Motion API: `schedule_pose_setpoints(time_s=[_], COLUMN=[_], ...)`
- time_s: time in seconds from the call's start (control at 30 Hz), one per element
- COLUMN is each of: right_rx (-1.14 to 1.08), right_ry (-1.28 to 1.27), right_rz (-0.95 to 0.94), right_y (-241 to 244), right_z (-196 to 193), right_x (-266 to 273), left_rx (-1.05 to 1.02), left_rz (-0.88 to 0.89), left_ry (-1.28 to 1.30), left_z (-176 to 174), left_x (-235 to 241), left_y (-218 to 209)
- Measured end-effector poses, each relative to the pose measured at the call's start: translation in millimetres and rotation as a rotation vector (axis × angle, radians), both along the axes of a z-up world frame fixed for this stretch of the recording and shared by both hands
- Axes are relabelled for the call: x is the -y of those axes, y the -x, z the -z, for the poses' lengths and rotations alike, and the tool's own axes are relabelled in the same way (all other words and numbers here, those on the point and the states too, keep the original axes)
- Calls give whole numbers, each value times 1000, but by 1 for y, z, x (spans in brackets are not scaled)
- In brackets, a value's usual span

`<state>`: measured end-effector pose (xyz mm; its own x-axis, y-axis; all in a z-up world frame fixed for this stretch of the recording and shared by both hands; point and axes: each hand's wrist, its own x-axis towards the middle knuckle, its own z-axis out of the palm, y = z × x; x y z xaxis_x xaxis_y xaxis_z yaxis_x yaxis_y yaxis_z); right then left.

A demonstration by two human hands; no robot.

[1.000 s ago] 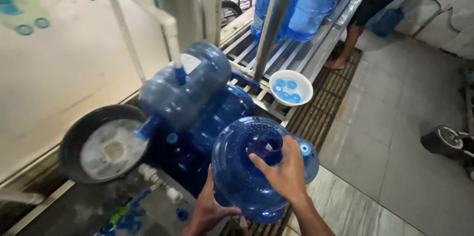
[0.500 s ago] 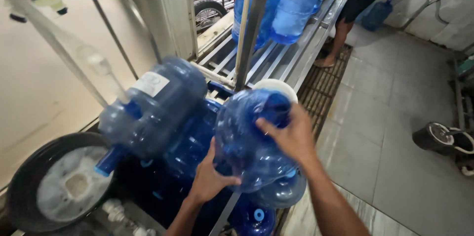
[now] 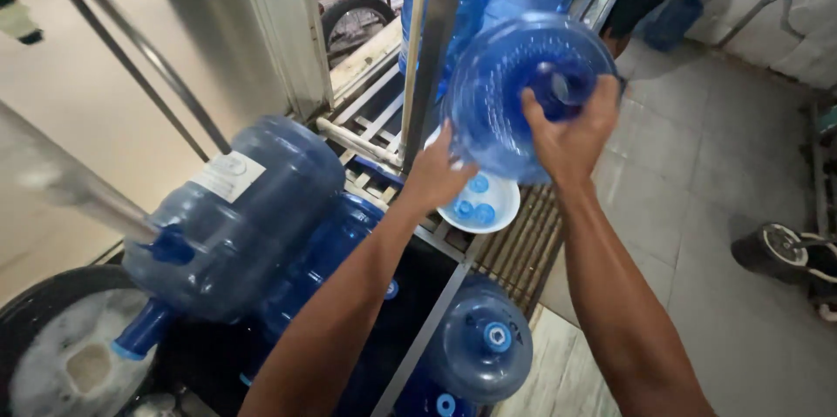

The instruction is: Wash and fill large plastic water jugs at a commercial water production station.

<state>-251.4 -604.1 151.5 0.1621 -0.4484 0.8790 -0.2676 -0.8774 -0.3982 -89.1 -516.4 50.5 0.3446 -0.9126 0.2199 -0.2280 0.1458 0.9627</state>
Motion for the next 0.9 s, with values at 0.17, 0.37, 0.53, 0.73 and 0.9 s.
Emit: schedule_pose_setpoints(time_s=[0.17,0.37,0.53,0.73,0.9], right_rx=[5,26,-16,-315,-273], right_ry=[64,-61,-267,-438,-1077], right_rz=[25,62,147,271,-76], right_y=[-39,-85,-113,-133,-133], right_z=[42,90,115,111,114], right_x=[84,167,222,266,241], left_rx=[191,302,339,349,272], left_rz=[-98,-90,-124,-182,-197], left_ry=[-273,-325,-320,-313,-380], left_z=[16,54,79,76,54], left_x=[65,99,110,102,76], left_y=[-16,-19,-31,-49,-58])
